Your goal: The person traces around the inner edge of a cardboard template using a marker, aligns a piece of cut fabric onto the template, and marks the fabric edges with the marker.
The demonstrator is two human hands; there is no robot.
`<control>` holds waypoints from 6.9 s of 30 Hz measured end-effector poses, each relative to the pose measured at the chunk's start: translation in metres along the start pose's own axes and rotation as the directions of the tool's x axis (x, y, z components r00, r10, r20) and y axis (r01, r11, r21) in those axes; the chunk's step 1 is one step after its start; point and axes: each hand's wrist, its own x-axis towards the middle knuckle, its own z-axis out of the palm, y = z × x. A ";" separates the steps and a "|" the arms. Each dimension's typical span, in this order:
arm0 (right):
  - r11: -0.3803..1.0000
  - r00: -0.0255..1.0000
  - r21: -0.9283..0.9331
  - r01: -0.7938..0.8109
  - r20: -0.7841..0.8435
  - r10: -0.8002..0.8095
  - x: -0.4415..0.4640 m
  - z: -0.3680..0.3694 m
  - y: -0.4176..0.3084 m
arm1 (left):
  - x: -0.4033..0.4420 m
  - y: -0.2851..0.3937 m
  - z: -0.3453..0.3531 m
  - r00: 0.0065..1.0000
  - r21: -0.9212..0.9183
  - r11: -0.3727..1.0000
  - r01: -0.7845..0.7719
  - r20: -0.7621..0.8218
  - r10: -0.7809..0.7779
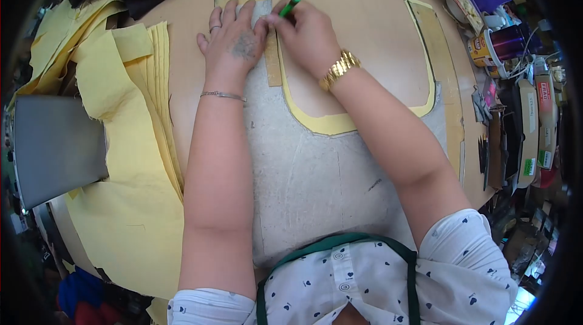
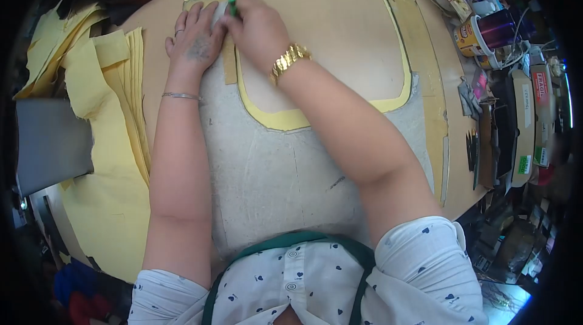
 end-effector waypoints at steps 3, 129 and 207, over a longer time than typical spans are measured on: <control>0.979 0.976 -0.019 0.205 0.086 -0.202 -0.050 -0.015 -0.021 | 0.001 -0.001 0.001 1.000 0.002 1.000 0.008 0.002 -0.008; 0.984 0.791 0.177 -0.030 0.605 -0.085 -0.091 -0.095 -0.021 | -0.184 0.247 0.060 0.745 -0.570 0.612 -0.548 0.000 0.667; 0.983 0.961 -0.151 -0.104 -0.272 0.060 0.061 -0.231 0.192 | 0.012 0.275 0.085 0.880 -0.072 0.883 -0.464 0.071 0.469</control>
